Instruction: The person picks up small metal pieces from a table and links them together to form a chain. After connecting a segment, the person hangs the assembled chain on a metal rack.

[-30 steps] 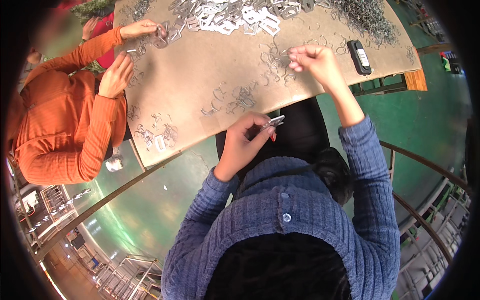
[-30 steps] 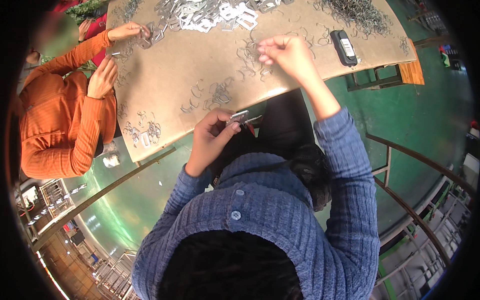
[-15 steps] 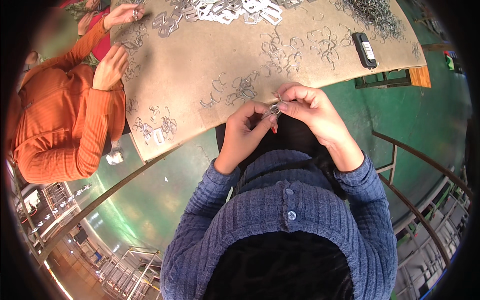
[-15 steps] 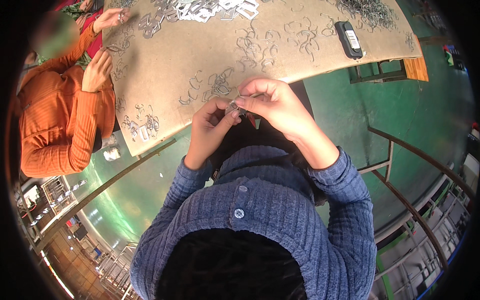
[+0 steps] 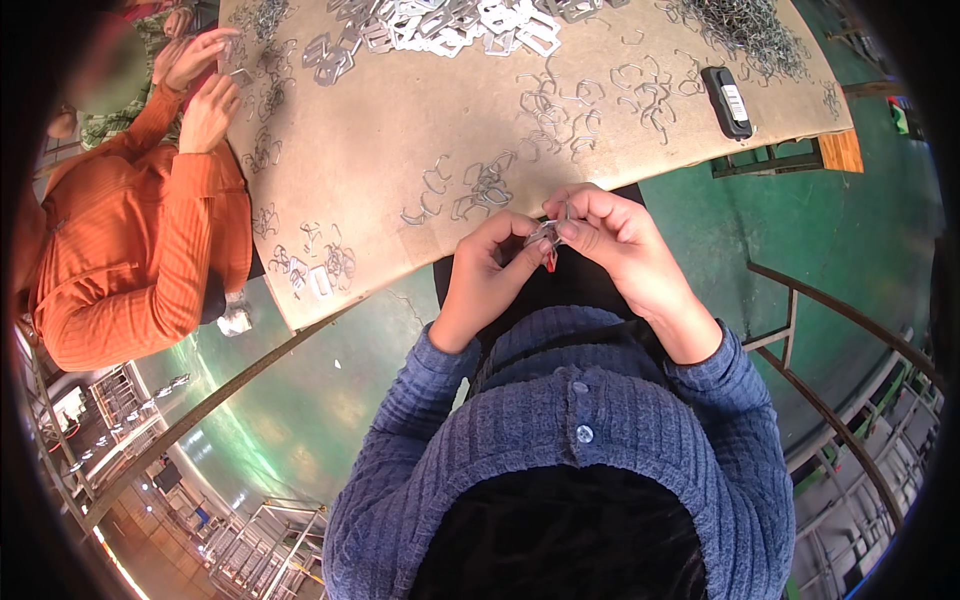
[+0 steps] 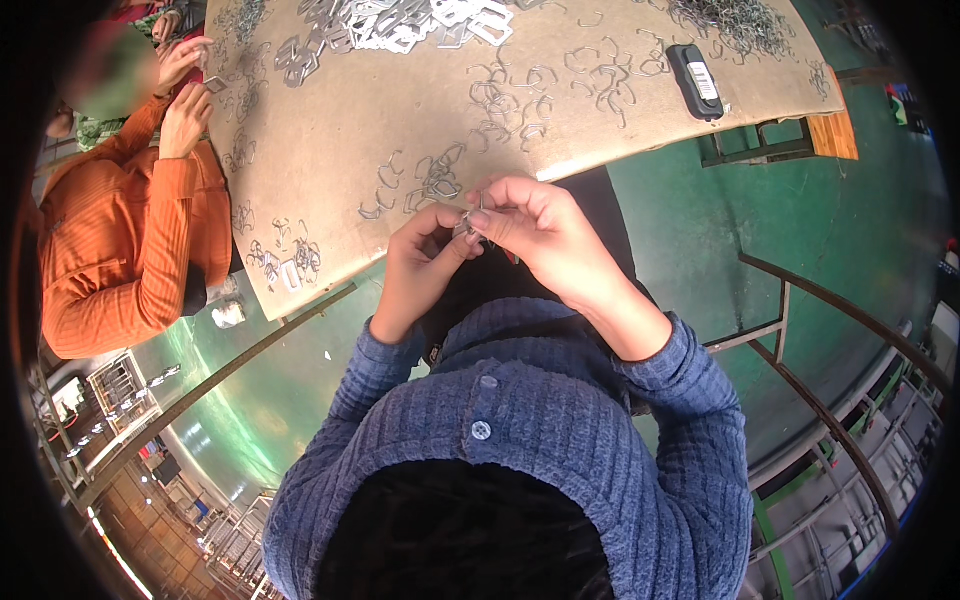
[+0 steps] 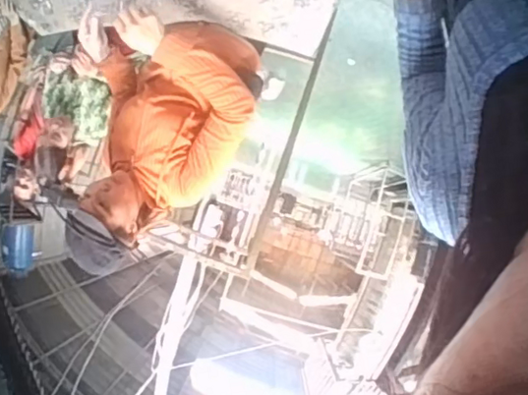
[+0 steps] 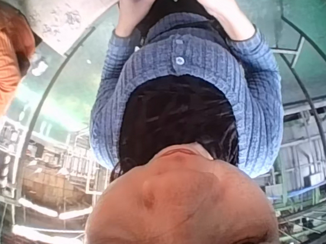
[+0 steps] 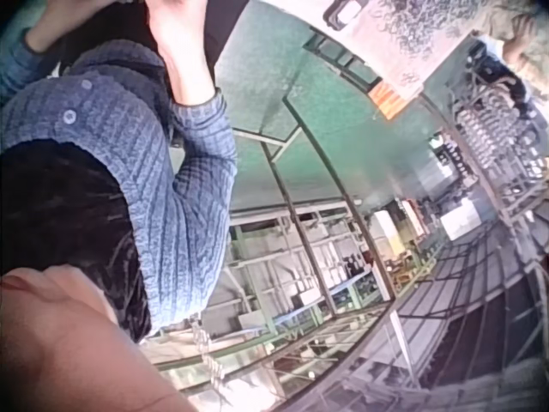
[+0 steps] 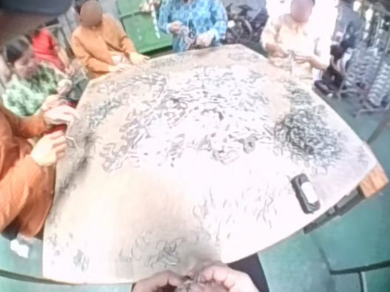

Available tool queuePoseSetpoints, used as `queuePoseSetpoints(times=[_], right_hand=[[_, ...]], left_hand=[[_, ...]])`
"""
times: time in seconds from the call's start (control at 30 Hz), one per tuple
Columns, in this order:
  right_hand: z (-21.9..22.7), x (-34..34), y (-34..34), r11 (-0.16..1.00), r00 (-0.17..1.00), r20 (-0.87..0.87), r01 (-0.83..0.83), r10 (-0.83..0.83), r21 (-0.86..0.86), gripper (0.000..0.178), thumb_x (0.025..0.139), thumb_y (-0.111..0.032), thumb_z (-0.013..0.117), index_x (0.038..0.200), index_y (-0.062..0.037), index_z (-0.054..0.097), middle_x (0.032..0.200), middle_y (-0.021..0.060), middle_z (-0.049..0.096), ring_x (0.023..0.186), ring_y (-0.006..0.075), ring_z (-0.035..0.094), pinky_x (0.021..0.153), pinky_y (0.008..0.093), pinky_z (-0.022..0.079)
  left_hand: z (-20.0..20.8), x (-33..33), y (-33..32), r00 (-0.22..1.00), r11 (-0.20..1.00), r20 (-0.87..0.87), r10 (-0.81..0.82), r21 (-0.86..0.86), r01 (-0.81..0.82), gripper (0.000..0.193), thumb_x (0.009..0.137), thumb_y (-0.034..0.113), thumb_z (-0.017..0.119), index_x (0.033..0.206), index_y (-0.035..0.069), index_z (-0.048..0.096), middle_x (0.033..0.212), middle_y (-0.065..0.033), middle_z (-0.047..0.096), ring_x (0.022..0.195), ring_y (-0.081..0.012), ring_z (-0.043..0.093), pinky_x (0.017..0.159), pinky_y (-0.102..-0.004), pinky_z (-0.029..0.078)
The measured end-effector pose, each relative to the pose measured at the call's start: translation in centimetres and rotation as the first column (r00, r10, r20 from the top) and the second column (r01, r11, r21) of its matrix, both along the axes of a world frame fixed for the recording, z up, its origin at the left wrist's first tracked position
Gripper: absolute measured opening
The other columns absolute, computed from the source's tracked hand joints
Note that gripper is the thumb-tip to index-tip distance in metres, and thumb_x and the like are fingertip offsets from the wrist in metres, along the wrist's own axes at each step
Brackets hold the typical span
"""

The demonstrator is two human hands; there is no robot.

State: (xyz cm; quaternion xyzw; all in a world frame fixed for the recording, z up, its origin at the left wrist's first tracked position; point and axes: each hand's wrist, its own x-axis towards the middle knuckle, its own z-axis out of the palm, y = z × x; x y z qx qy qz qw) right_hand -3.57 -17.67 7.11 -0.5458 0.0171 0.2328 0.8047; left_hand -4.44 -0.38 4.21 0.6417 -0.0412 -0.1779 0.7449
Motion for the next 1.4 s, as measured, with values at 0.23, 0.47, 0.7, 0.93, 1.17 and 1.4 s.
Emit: queuePoseSetpoints(times=[0.23,0.47,0.7,0.93,1.17,1.4], right_hand=[[-1.3,-0.3,0.5,0.992,0.994,-0.023,0.111,-0.110,0.054,0.006,0.089,-0.007,0.057,0.091,-0.0014,0.058,0.080,-0.0002,0.059,0.070,0.0029,0.054,0.056,0.0173,0.039],[-1.7,-1.4,1.0,0.891,0.768,0.631,0.354,-0.105,-0.283,0.013,0.078,0.005,0.063,0.086,-0.0005,0.055,0.089,0.0085,0.057,0.073,0.0151,0.057,0.064,0.0240,0.046],[-1.6,-2.9,1.8,0.874,0.698,0.717,0.343,0.008,-0.344,0.019,0.071,0.003,0.068,0.083,-0.0037,0.056,0.088,0.0085,0.057,0.074,0.0211,0.060,0.062,0.0296,0.050],[-1.6,-2.6,1.6,0.861,0.694,0.720,0.372,-0.009,-0.348,0.019,0.072,0.005,0.068,0.083,-0.0033,0.056,0.089,0.0078,0.057,0.073,0.0180,0.059,0.059,0.0268,0.048],[-2.1,-2.3,1.4,0.875,0.722,0.686,0.386,-0.091,-0.291,0.015,0.075,0.006,0.065,0.085,-0.0011,0.056,0.089,0.0094,0.057,0.071,0.0156,0.058,0.057,0.0245,0.046],[-2.6,-2.4,1.3,0.850,0.718,0.690,0.415,-0.087,-0.324,0.015,0.074,0.005,0.065,0.085,-0.0007,0.057,0.089,0.0097,0.056,0.074,0.0190,0.058,0.061,0.0267,0.046]], left_hand=[[0.0,-0.1,0.0,0.999,0.999,-0.033,-0.029,-0.027,0.028,0.006,0.086,-0.002,0.058,0.090,-0.002,0.055,0.083,-0.0035,0.059,0.075,-0.0089,0.058,0.067,-0.0220,0.047],[0.2,3.4,2.4,0.902,0.895,0.057,-0.429,0.162,0.416,0.013,0.084,0.003,0.061,0.096,0.000,0.060,0.084,-0.0026,0.061,0.079,-0.0081,0.057,0.070,-0.0223,0.046],[-8.5,20.3,4.6,0.887,0.758,0.423,0.188,0.512,-0.405,0.041,0.080,0.027,0.067,0.111,0.002,0.058,0.099,-0.0141,0.061,0.086,-0.0188,0.059,0.079,-0.0303,0.047],[-8.2,23.7,1.4,0.720,0.300,0.689,0.089,0.670,-0.679,0.060,0.070,0.033,0.074,0.114,0.000,0.049,0.108,-0.0232,0.053,0.099,-0.0366,0.053,0.087,-0.0397,0.043],[-6.5,16.3,4.9,0.956,0.950,-0.019,0.292,0.119,-0.288,0.019,0.090,0.007,0.052,0.105,-0.004,0.052,0.096,-0.0134,0.064,0.076,-0.0222,0.065,0.062,-0.0260,0.052],[-0.5,5.1,2.3,0.941,0.983,-0.321,0.106,-0.111,-0.149,0.013,0.091,0.008,0.052,0.102,0.002,0.053,0.091,-0.0043,0.060,0.080,-0.0111,0.062,0.066,-0.0223,0.051]])
